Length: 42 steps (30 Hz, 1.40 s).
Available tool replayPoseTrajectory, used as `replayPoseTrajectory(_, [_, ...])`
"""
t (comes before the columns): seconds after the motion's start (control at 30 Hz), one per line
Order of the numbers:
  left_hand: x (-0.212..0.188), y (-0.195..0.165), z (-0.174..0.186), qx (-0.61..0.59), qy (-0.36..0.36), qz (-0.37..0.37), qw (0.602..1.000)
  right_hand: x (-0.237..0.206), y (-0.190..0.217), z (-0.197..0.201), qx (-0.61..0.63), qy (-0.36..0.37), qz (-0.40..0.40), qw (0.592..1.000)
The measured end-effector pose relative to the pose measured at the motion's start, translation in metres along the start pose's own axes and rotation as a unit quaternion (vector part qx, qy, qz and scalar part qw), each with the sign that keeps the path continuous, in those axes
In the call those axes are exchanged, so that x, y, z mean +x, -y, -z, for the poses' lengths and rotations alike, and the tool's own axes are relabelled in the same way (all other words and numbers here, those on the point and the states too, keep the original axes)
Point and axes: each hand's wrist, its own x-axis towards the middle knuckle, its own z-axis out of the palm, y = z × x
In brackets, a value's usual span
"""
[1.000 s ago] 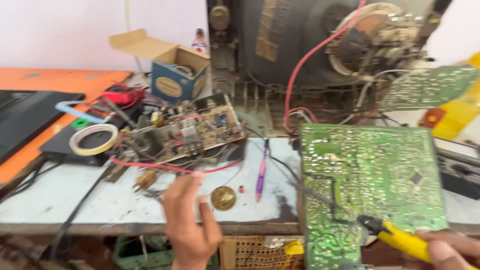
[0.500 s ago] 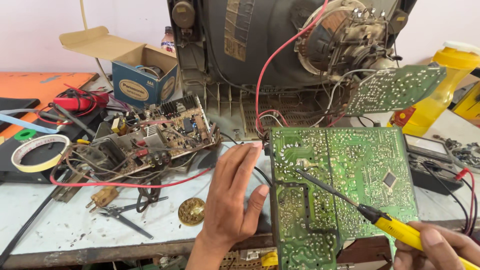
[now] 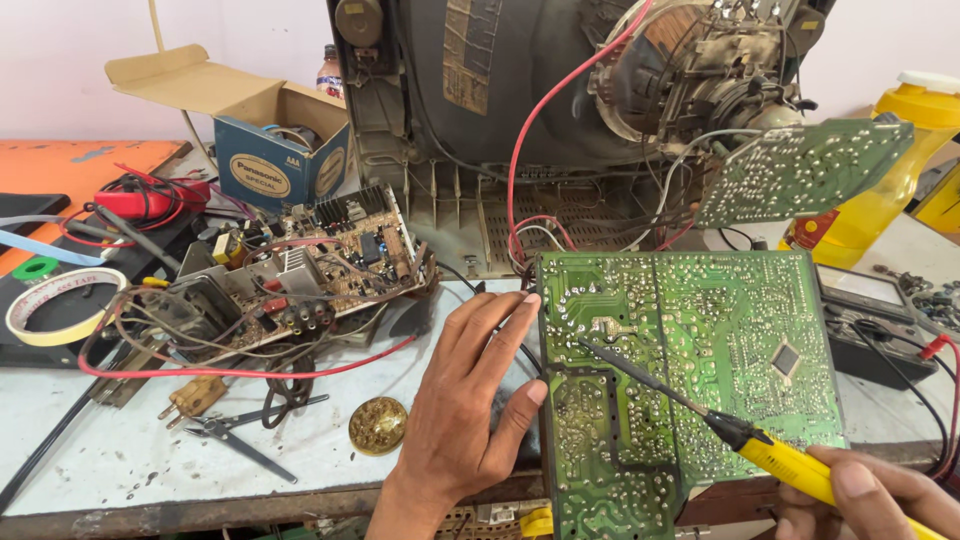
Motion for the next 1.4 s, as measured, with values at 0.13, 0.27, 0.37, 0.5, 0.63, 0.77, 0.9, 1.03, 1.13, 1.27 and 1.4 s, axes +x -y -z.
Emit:
replayPoseTrajectory(0.13, [0.000, 0.001, -0.001, 0.005, -0.001, 0.001, 1.000, -0.003, 0.008, -0.006, -0.020, 0.016, 0.036, 0.999])
replayPoseTrajectory(0.27, [0.000, 0.000, -0.001, 0.004, -0.002, 0.001, 1.000, -0.007, 0.016, -0.011, -0.019, 0.019, 0.026, 0.999])
replayPoseTrajectory(0.37, [0.000, 0.001, 0.000, 0.004, 0.000, -0.001, 1.000, -0.007, 0.020, -0.014, -0.022, 0.006, 0.005, 1.000])
replayPoseTrajectory(0.5, [-0.001, 0.002, 0.001, 0.006, 0.000, -0.002, 1.000, -0.008, 0.026, -0.015, -0.017, 0.020, 0.013, 1.000])
replayPoseTrajectory(0.63, [0.000, 0.001, 0.001, 0.002, 0.000, -0.004, 1.000, -0.010, 0.032, -0.017, -0.033, 0.005, -0.013, 0.999])
replayPoseTrajectory(0.77, [0.000, 0.001, 0.002, 0.003, -0.001, -0.007, 1.000, -0.010, 0.036, -0.019, -0.029, -0.003, -0.027, 0.999])
replayPoseTrajectory(0.9, [0.000, 0.001, 0.003, 0.004, -0.001, -0.009, 1.000, -0.009, 0.039, -0.018, -0.032, -0.010, -0.045, 0.998])
replayPoseTrajectory(1.03, [-0.001, 0.001, 0.002, 0.003, -0.001, -0.006, 1.000, -0.010, 0.039, -0.019, -0.041, -0.007, -0.039, 0.998])
replayPoseTrajectory(1.13, [-0.001, 0.001, 0.001, 0.003, -0.001, -0.004, 1.000, -0.010, 0.039, -0.020, -0.049, -0.008, -0.030, 0.998])
replayPoseTrajectory(1.27, [-0.002, 0.003, 0.000, 0.005, 0.000, -0.002, 1.000, -0.009, 0.037, -0.019, -0.057, -0.015, -0.051, 0.997])
replayPoseTrajectory(1.4, [-0.003, 0.004, 0.000, 0.007, -0.001, -0.001, 1.000, -0.008, 0.036, -0.020, -0.036, -0.012, -0.053, 0.998])
